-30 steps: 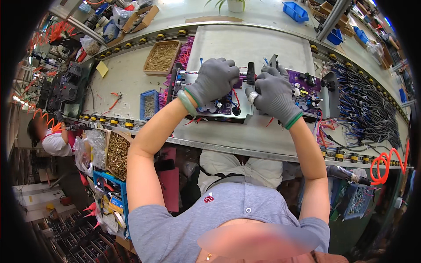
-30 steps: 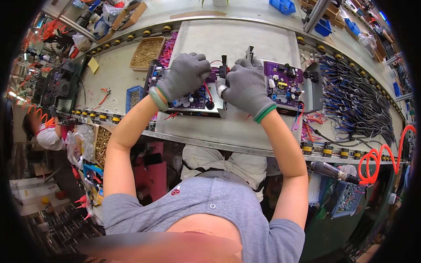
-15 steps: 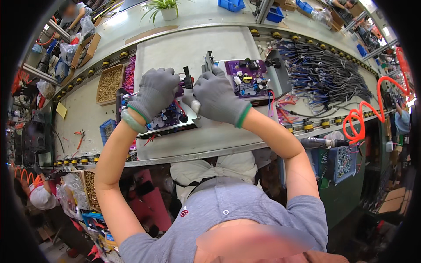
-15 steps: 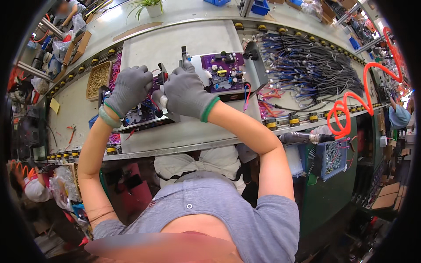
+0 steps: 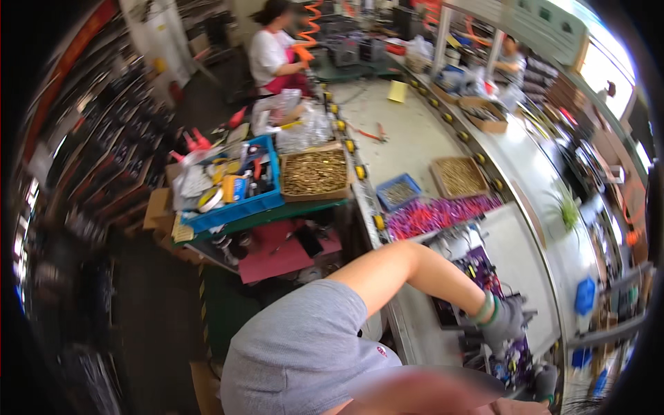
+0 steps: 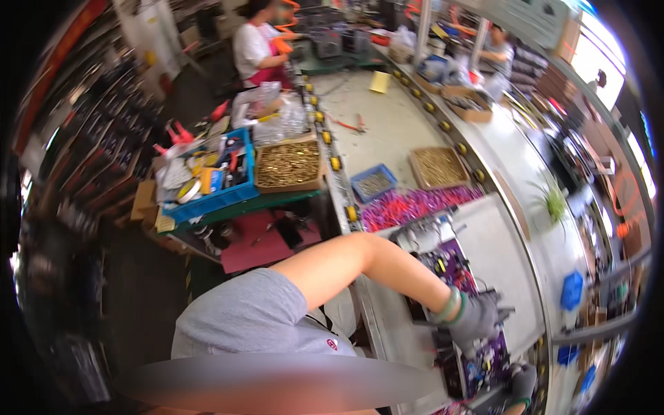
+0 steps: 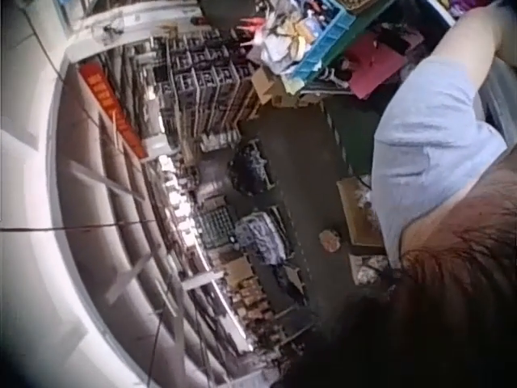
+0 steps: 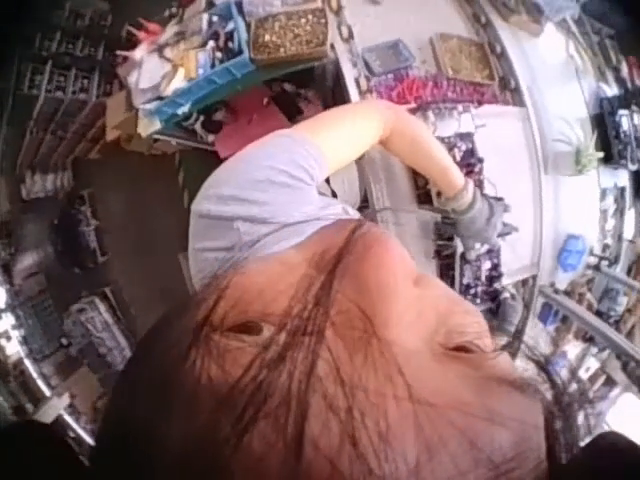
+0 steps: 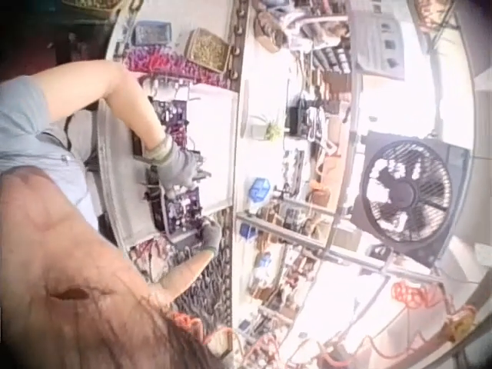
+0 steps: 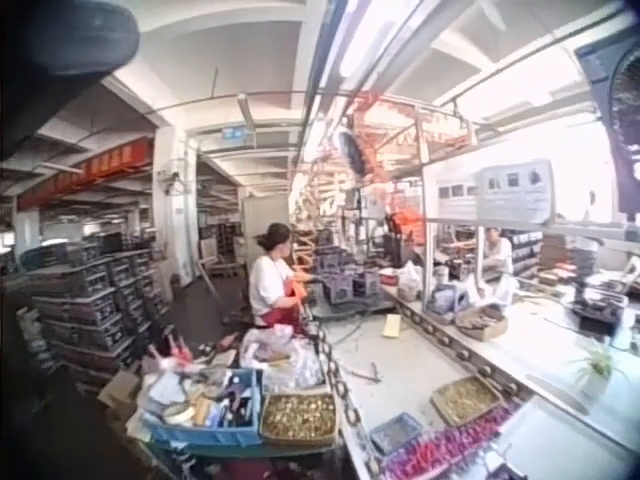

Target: Assembling electronic components and wiring onto circuit boards and housing units in an industrial setting.

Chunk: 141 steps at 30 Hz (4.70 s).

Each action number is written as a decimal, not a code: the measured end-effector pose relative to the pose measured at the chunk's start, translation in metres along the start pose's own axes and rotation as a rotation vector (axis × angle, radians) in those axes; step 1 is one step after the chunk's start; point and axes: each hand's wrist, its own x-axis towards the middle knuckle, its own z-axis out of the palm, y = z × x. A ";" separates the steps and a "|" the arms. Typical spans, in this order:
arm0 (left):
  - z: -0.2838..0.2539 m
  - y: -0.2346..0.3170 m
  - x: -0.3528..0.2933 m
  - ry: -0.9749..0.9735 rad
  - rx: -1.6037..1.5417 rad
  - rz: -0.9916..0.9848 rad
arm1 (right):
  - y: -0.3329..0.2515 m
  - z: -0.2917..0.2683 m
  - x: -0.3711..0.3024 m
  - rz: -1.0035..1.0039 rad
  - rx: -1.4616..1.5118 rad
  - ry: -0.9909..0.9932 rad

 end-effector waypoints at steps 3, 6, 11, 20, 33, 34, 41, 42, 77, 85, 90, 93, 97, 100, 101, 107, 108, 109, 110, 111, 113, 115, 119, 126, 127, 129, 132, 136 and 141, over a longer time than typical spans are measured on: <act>-0.008 0.000 -0.001 -0.034 -0.056 -0.013 | -0.004 -0.002 0.016 0.003 0.274 -0.161; -0.009 0.001 0.002 -0.046 -0.065 -0.030 | -0.013 -0.002 0.005 0.033 0.476 0.048; -0.005 0.001 0.009 -0.123 -0.020 -0.041 | -0.057 0.000 -0.030 -0.034 0.605 0.419; -0.012 0.002 -0.005 0.235 0.021 0.065 | -0.081 0.026 -0.028 -0.192 0.437 0.334; -0.035 0.006 -0.001 -0.067 -0.026 -0.027 | -0.092 0.037 -0.033 0.032 0.374 0.483; -0.036 0.006 -0.001 -0.055 -0.019 -0.028 | -0.095 0.037 -0.033 0.008 0.401 0.475; -0.034 0.004 -0.001 -0.099 -0.026 -0.055 | -0.114 0.013 -0.041 0.121 -0.345 0.303; -0.034 0.004 -0.001 -0.104 -0.028 -0.052 | -0.117 0.010 -0.041 0.152 -0.353 0.299; -0.050 0.002 0.030 -0.161 0.031 0.297 | -0.143 0.048 -0.122 -0.137 -0.546 0.359; -0.033 0.022 0.052 -0.621 0.201 0.226 | -0.155 0.074 -0.152 -0.234 -0.539 0.554; -0.028 0.013 0.033 -0.330 -0.061 0.276 | -0.184 0.088 -0.157 -0.370 -0.238 0.663; -0.029 0.009 0.025 -0.282 -0.199 0.232 | -0.204 0.098 -0.147 -0.342 0.017 0.604; -0.031 0.008 0.022 -0.270 -0.243 0.215 | -0.211 0.099 -0.121 -0.270 0.291 0.566; -0.031 0.010 0.022 -0.194 -0.259 0.203 | -0.204 0.092 -0.110 -0.224 0.468 0.639; -0.030 0.012 0.022 -0.181 -0.243 0.168 | -0.201 0.089 -0.110 -0.179 0.590 0.576; -0.037 0.020 0.027 -0.310 -0.224 0.088 | -0.210 0.102 -0.129 -0.228 0.486 0.662; -0.039 0.021 0.027 -0.362 -0.209 0.101 | -0.212 0.104 -0.130 -0.241 0.500 0.674; -0.042 0.022 0.027 -0.379 -0.204 0.103 | -0.213 0.105 -0.129 -0.236 0.504 0.598; -0.044 0.022 0.027 -0.403 -0.160 0.125 | -0.213 0.105 -0.127 -0.267 0.505 0.534; -0.046 0.021 0.027 -0.383 -0.117 0.155 | -0.211 0.105 -0.125 -0.296 0.413 0.531; -0.048 0.019 0.026 -0.308 -0.242 0.102 | -0.203 0.104 -0.116 -0.218 0.589 0.700; -0.048 0.013 0.028 -0.210 -0.400 -0.040 | -0.191 0.106 -0.108 -0.172 0.678 0.909; -0.043 -0.003 0.043 -0.235 -0.782 -0.352 | -0.182 0.131 -0.100 -0.060 0.449 0.498; -0.023 -0.008 0.077 -0.040 -0.262 -0.185 | -0.189 0.139 -0.099 0.055 0.991 0.596; -0.019 -0.006 0.079 -0.068 -0.294 -0.226 | -0.192 0.138 -0.096 0.069 0.995 0.613; -0.012 -0.004 0.083 -0.078 -0.372 -0.280 | -0.192 0.134 -0.092 -0.092 0.770 0.700; -0.007 -0.005 0.081 -0.091 -0.467 -0.343 | -0.189 0.130 -0.087 -0.218 0.201 0.771; -0.005 -0.008 0.079 -0.050 -0.637 -0.371 | -0.183 0.132 -0.079 -0.285 -0.382 0.605; -0.006 -0.007 0.078 -0.070 -0.635 -0.400 | -0.180 0.143 -0.079 -0.304 -0.315 0.677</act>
